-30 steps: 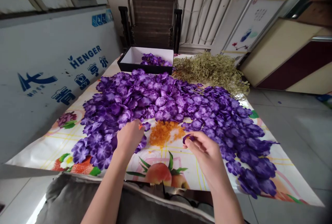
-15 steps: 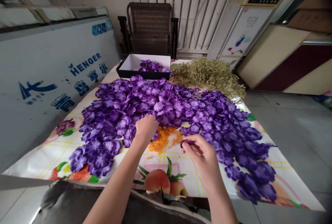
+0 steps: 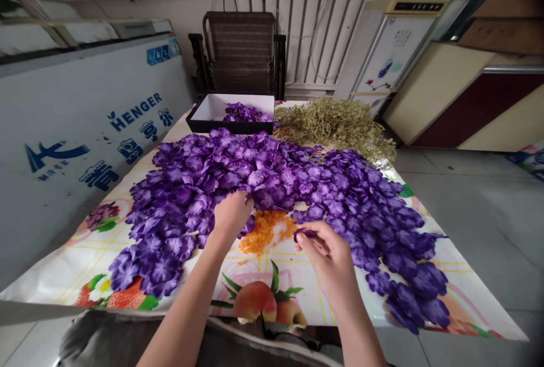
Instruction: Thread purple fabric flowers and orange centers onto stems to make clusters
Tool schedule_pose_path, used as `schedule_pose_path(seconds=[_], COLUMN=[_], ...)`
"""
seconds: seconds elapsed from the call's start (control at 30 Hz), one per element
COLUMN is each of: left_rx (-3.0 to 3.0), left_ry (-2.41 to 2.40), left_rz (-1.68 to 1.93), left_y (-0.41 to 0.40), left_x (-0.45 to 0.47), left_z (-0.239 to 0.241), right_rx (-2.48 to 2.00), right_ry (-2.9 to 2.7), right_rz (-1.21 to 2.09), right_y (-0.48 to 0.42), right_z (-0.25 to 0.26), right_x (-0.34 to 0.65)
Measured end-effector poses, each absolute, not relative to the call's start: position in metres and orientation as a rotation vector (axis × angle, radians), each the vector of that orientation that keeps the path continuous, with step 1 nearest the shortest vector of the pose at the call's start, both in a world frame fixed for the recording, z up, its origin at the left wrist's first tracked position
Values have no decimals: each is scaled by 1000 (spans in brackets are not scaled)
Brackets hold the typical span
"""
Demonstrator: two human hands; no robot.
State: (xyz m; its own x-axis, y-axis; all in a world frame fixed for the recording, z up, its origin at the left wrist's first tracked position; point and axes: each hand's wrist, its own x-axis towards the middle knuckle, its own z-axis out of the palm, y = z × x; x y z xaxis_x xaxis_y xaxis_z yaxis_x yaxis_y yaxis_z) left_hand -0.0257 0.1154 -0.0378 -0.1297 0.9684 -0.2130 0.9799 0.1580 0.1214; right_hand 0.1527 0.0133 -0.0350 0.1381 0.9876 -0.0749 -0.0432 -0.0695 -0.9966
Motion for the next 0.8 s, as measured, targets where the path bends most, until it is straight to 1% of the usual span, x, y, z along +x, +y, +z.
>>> schedule_pose_path(seconds=[0.5, 0.67, 0.8], left_rx=[1748, 1677, 1621], left_ry=[2139, 2079, 1830], left_rz=[378, 690, 905], left_y=[103, 99, 87], left_x=[-57, -54, -46], left_z=[-29, -22, -12], right_rx=[-1335, -1329, -1295], right_ry=[-1063, -1062, -1057], right_rz=[1083, 1083, 1104], right_y=[16, 16, 14], right_z=[-38, -36, -34], right_x=[148, 146, 145])
